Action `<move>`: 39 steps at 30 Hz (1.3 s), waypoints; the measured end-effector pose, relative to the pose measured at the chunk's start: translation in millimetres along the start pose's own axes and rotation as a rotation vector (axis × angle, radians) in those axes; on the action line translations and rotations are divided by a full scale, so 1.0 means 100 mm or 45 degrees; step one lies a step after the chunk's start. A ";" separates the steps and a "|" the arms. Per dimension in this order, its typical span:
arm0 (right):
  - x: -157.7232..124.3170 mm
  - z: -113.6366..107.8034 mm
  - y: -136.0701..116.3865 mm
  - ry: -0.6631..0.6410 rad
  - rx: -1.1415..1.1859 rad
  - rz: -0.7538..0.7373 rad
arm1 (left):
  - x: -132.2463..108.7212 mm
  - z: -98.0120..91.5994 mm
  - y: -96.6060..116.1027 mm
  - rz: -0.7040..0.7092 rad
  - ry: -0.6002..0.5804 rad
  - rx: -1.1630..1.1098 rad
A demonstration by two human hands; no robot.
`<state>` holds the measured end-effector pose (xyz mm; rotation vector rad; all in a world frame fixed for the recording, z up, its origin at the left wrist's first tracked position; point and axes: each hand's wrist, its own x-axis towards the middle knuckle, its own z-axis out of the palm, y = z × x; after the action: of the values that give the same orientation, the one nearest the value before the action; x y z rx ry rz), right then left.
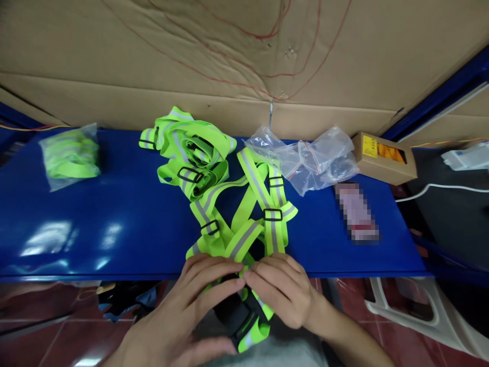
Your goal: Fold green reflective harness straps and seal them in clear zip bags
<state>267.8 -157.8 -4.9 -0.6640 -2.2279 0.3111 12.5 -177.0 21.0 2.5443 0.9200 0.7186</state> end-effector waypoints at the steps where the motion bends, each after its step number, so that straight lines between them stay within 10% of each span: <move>1: 0.00 -0.01 0.00 0.023 0.002 -0.028 | 0.00 -0.01 0.01 -0.011 -0.015 -0.014; 10: -0.05 0.13 0.01 0.225 0.028 0.057 | 0.09 0.13 0.07 -0.100 0.137 0.222; 24: -0.13 0.02 0.20 -0.144 -0.093 0.296 | 0.05 0.28 -0.24 -0.137 -0.070 0.085; 33: -0.11 0.03 0.17 -0.087 -0.085 0.280 | 0.06 0.41 -0.26 -0.196 0.097 0.004; 39: -0.05 -0.03 0.00 -0.511 -0.222 0.123 | 0.05 0.44 -0.29 -0.121 0.229 0.207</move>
<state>273.0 -160.2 -5.6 -0.8661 -2.6312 0.3231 26.8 -158.8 -26.9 2.5849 1.1945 0.8883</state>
